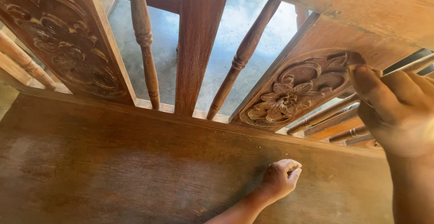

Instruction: The person sands the intricate carvings of a wooden chair backrest using sandpaper.

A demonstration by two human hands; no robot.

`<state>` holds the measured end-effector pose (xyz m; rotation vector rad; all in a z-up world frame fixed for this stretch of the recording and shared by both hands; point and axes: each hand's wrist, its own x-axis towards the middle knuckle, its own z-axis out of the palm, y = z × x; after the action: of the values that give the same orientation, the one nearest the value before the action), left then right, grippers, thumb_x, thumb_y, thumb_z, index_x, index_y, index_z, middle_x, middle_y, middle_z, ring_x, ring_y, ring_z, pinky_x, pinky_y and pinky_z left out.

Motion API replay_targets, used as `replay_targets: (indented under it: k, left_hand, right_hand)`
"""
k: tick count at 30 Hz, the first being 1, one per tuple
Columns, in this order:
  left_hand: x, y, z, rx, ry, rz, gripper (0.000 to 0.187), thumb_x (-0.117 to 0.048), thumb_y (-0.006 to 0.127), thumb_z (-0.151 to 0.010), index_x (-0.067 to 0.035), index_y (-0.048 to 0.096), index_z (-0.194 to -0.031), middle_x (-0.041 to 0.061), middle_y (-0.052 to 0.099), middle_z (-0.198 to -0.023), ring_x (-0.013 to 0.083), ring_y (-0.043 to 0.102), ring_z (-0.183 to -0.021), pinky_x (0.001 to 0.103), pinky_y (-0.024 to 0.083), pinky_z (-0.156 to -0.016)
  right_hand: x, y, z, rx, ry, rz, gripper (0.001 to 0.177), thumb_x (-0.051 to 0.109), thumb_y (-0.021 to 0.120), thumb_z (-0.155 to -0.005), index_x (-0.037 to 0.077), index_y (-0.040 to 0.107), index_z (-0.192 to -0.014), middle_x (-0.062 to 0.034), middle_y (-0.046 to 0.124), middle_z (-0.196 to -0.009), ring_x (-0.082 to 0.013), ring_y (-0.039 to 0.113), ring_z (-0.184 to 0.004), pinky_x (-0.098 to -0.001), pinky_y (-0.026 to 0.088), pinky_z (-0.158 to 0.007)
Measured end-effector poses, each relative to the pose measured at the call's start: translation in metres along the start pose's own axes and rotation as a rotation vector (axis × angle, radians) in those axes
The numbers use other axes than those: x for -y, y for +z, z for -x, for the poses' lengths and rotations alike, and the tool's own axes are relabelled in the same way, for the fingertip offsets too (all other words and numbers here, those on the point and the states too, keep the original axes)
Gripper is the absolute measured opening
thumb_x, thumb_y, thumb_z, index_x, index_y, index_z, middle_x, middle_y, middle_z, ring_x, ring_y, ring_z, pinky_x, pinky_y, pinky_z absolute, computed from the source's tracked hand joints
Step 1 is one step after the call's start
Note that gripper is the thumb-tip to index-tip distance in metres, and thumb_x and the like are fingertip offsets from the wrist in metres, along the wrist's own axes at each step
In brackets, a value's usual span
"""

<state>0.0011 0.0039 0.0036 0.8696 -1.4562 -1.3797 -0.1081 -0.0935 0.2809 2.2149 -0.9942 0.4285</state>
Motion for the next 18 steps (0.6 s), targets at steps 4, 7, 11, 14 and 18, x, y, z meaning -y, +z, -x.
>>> replay_targets:
  k: [4,7,11,14,18]
  left_hand:
    - [-0.001,-0.001,-0.001,-0.001,0.003,-0.016,0.011,-0.006,0.065,-0.095,0.001,0.071,-0.102,0.011,0.075,-0.096,0.0238,0.066,-0.072,0.034,0.054,-0.066]
    - [0.001,0.001,0.000,-0.002,0.005,-0.021,0.012,-0.008,0.065,-0.095,0.000,0.071,-0.102,0.010,0.075,-0.098,0.0254,0.067,-0.074,0.034,0.054,-0.068]
    - [-0.004,-0.004,-0.003,0.010,-0.004,-0.006,0.013,-0.008,0.064,-0.096,0.000,0.071,-0.103,0.011,0.074,-0.096,0.0233,0.065,-0.072,0.034,0.053,-0.066]
    - [-0.004,-0.005,-0.002,0.020,-0.019,-0.001,0.014,-0.008,0.064,-0.097,0.001,0.071,-0.104,0.011,0.074,-0.097,0.0234,0.065,-0.072,0.034,0.054,-0.066]
    - [-0.002,-0.002,-0.003,-0.001,0.036,0.016,0.011,-0.006,0.065,-0.095,0.001,0.071,-0.101,0.012,0.074,-0.096,0.0255,0.065,-0.073,0.034,0.053,-0.066]
  right_hand:
    - [-0.002,0.004,-0.003,0.103,-0.048,0.394,0.020,0.002,0.100,-0.117,0.010,0.087,-0.131,0.0006,0.060,-0.085,-0.0122,0.054,-0.067,-0.0293,0.046,-0.066]
    - [-0.003,0.017,-0.009,-0.026,-0.178,0.503,0.018,0.016,0.097,-0.124,0.015,0.083,-0.114,0.0044,0.065,-0.087,-0.0056,0.044,-0.056,-0.0237,0.027,-0.053]
    - [-0.006,0.007,-0.010,-0.020,0.020,-0.151,0.021,-0.021,0.098,-0.104,-0.011,0.085,-0.117,-0.0128,0.064,-0.084,-0.0247,0.051,-0.068,-0.0405,0.041,-0.066]
    - [-0.002,0.002,-0.013,0.106,-0.043,0.228,0.021,0.001,0.095,-0.108,0.008,0.085,-0.126,-0.0008,0.066,-0.090,-0.0170,0.054,-0.070,-0.0330,0.044,-0.070]
    - [-0.003,-0.001,-0.028,0.145,0.320,-0.619,0.022,-0.030,0.070,-0.099,-0.013,0.071,-0.112,-0.0212,0.073,-0.097,-0.0181,0.059,-0.062,-0.0266,0.046,-0.057]
